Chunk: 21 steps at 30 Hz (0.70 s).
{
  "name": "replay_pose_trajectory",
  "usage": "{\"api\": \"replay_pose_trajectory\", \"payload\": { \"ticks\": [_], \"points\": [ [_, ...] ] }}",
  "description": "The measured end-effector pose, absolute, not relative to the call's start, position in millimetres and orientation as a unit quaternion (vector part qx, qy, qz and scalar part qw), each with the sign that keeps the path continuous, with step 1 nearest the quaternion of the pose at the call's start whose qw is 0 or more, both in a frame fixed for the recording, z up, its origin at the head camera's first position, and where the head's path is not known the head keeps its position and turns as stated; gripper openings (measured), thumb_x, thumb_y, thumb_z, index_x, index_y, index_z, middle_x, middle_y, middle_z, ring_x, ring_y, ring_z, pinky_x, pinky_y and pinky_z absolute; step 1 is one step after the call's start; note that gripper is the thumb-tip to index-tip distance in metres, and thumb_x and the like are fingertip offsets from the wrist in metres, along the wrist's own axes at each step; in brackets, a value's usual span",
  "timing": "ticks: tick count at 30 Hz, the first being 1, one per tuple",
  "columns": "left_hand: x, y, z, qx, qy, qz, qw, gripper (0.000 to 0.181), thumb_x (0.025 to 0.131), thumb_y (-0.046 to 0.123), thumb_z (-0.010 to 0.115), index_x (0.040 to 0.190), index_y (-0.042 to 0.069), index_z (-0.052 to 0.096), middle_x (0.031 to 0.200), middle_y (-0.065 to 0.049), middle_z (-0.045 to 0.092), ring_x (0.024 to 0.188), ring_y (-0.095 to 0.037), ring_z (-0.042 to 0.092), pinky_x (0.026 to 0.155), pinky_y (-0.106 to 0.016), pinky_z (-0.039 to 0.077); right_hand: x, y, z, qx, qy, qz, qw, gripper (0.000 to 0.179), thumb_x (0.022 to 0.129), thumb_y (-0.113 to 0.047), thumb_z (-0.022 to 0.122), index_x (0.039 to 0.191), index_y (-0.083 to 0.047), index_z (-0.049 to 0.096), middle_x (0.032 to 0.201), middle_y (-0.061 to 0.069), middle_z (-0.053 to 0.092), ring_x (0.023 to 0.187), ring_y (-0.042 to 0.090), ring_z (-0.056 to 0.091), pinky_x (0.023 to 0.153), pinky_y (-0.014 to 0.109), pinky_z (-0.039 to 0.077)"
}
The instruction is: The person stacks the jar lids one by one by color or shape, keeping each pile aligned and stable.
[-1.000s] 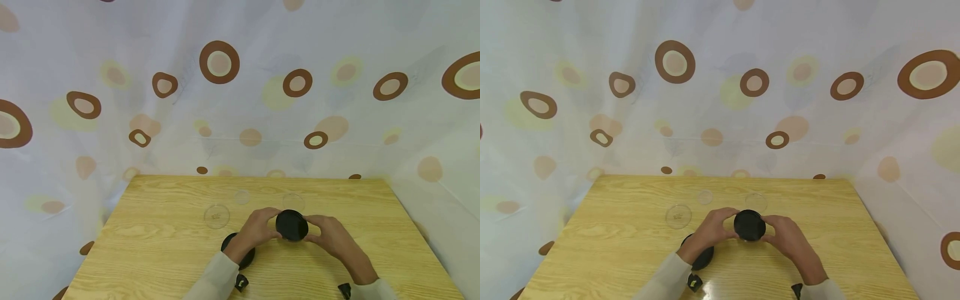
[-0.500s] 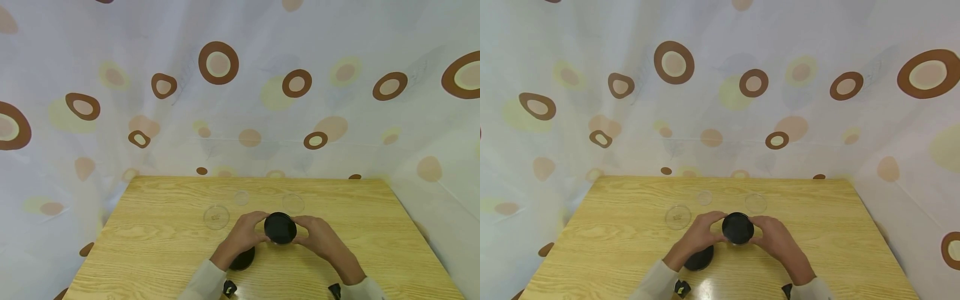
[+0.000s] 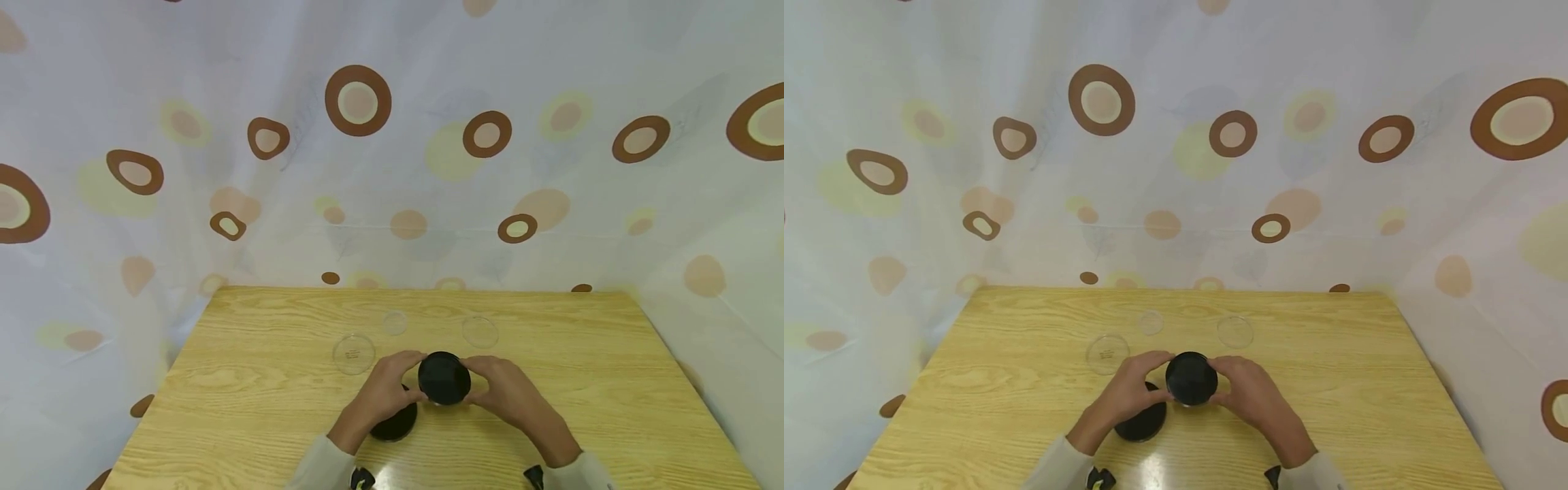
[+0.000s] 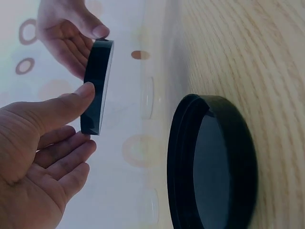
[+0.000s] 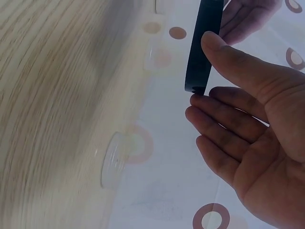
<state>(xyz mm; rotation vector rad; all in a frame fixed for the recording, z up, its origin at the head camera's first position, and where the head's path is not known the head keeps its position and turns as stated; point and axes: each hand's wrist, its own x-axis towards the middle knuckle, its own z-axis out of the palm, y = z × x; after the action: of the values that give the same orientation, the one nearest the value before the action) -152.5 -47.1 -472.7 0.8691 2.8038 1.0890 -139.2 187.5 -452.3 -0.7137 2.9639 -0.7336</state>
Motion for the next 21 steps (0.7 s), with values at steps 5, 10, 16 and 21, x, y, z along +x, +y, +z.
{"api": "replay_pose_trajectory", "payload": {
  "ticks": [5,10,16,21],
  "points": [
    [-151,-56,-473,0.281,0.892,0.355,-0.003,0.06,0.074,0.018,0.081,0.128,0.006,0.058,0.129,-0.009,0.06,0.12,-0.025,0.057,0.098,-0.037,0.05,-139,180,-452,-0.233,0.946,-0.223,0.001,0.059,0.069,-0.017,0.083,0.122,-0.001,0.063,0.119,0.013,0.066,0.109,0.032,0.063,0.089,0.046,0.053],
    [-150,-69,-475,0.28,0.889,0.362,-0.012,0.061,0.072,0.018,0.082,0.127,0.005,0.059,0.128,-0.01,0.061,0.119,-0.025,0.058,0.098,-0.037,0.05,-140,170,-451,-0.244,0.945,-0.219,-0.01,0.057,0.07,-0.018,0.083,0.121,-0.002,0.063,0.118,0.012,0.067,0.109,0.031,0.063,0.09,0.046,0.052],
    [-148,-81,-475,0.258,0.886,0.385,0.004,0.062,0.072,0.016,0.082,0.128,0.005,0.058,0.129,-0.011,0.06,0.12,-0.027,0.057,0.099,-0.042,0.049,-143,157,-450,-0.255,0.943,-0.212,0.0,0.057,0.071,-0.018,0.082,0.122,-0.002,0.063,0.118,0.011,0.066,0.109,0.03,0.062,0.09,0.045,0.052],
    [-148,-87,-475,0.257,0.888,0.38,0.001,0.061,0.073,0.015,0.082,0.127,0.004,0.058,0.129,-0.013,0.061,0.12,-0.029,0.057,0.098,-0.043,0.049,-146,149,-451,-0.253,0.945,-0.21,0.011,0.057,0.071,-0.018,0.083,0.122,-0.003,0.063,0.118,0.011,0.067,0.11,0.029,0.062,0.091,0.045,0.052]
  ]
}}
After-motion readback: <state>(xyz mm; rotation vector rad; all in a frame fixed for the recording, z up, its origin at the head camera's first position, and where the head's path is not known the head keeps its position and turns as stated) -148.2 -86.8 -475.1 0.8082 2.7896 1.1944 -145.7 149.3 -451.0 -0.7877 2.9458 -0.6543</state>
